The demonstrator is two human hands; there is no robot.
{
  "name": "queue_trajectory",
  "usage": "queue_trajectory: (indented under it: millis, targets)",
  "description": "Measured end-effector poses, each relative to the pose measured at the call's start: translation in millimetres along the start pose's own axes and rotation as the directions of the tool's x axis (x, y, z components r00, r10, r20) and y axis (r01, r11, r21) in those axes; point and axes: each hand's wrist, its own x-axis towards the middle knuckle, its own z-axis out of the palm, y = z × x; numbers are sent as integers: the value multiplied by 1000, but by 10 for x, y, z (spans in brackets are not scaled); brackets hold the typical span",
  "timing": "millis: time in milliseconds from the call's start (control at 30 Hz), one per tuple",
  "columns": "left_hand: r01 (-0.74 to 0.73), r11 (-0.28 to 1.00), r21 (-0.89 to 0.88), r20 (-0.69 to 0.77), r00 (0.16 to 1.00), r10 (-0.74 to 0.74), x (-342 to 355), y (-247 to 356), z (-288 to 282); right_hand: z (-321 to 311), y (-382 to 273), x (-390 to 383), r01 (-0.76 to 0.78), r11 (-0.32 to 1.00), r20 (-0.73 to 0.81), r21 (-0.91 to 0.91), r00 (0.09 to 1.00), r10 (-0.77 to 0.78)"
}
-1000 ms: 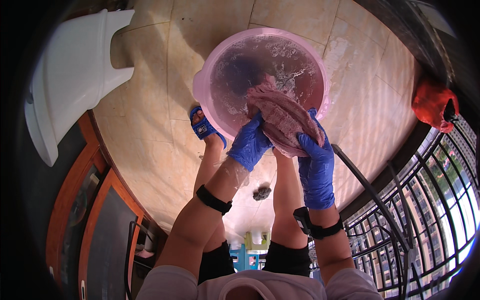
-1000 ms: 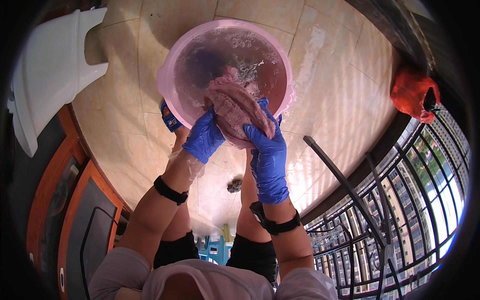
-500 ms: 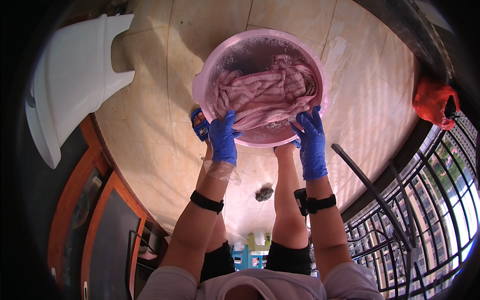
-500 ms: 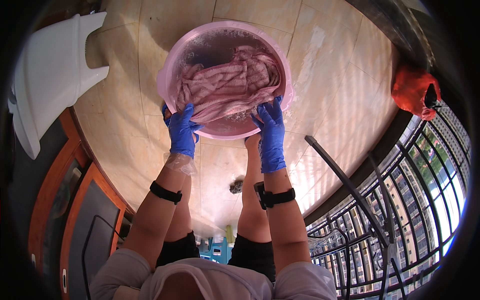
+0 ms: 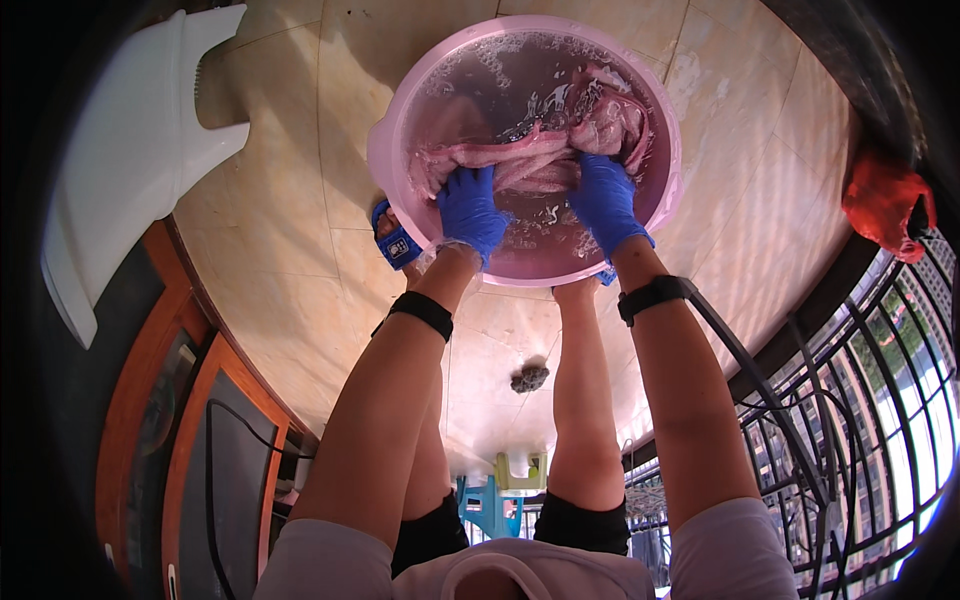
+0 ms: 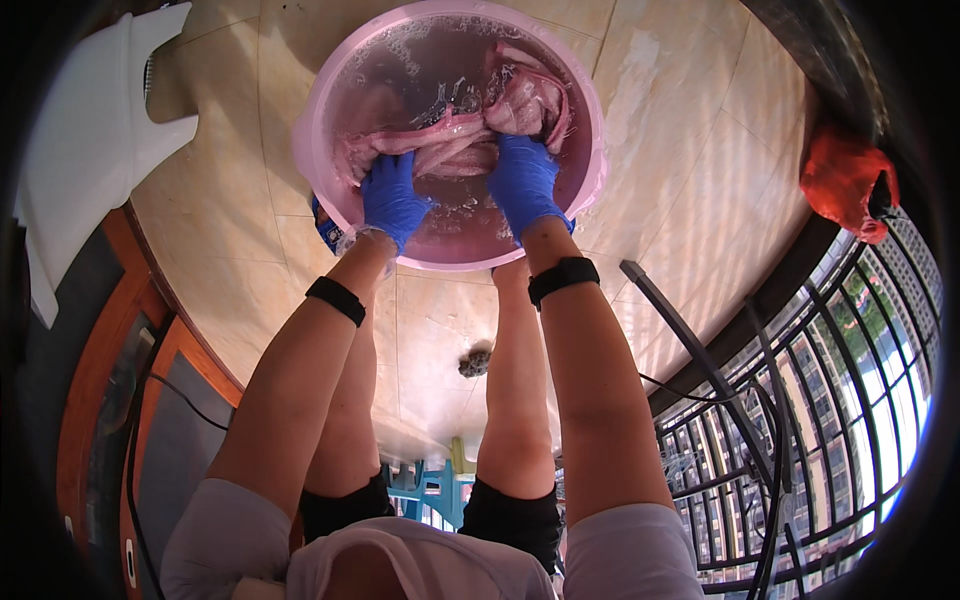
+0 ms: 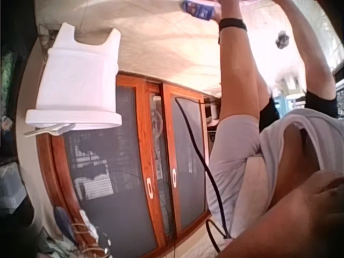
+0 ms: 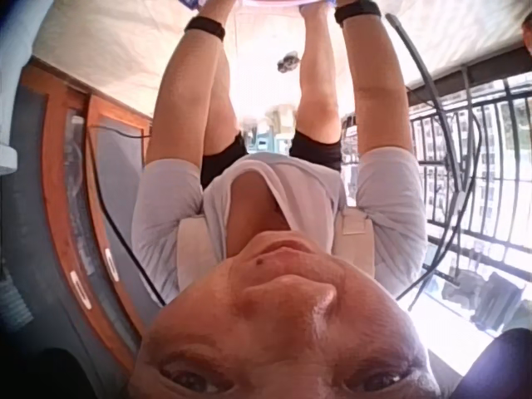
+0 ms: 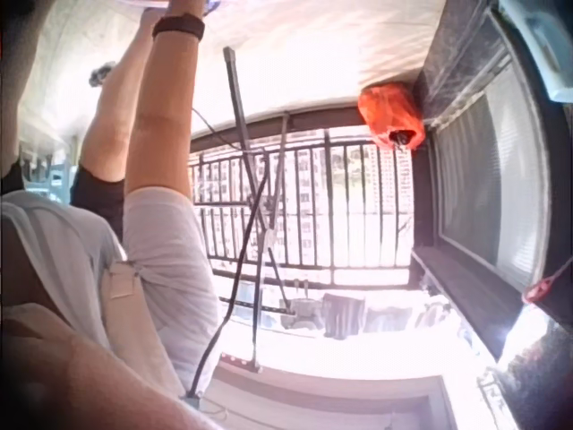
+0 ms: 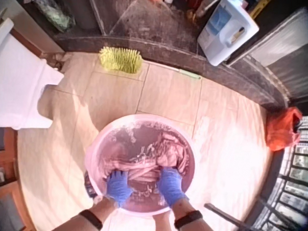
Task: The person wipes the stair treads and risers with a pink cloth while wearing blue gloves. They then move to a balcony area, wash the pink cloth and a yellow cloth in a pink basin of water, wring them out, and place them on a white plastic stool.
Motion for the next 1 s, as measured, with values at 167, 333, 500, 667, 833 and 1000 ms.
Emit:
queue_trajectory:
  millis: [167,333,500,667,833,1000]
  targets:
    - [-42,998,-36,9,999,43,158,-319,202,-64,21,193,-65,997,206,-40,976,72]
    - [11,988,-154,12,1000,-9,-1,-211,-96,-749,-41,-662,9,929,314,370,940,-134]
    - [-434,803,-409,-417,872,258,-447,86,-665,-1934,-420,-1841,29,768,145,640,977,-157]
    - [-274,686,-674,-388,921,-14,-918,196,-1272,-2096,-67,-2048,6,708,-7,706,1000,-1]
    - [-516,689,-509,-327,856,400,-1183,579,-1561,-1402,-361,-1400,439,863,-269,251,888,-373]
    - [-631,588,-507,-266,763,589,-1293,780,-1765,-653,-475,-807,692,705,-249,155,718,-650]
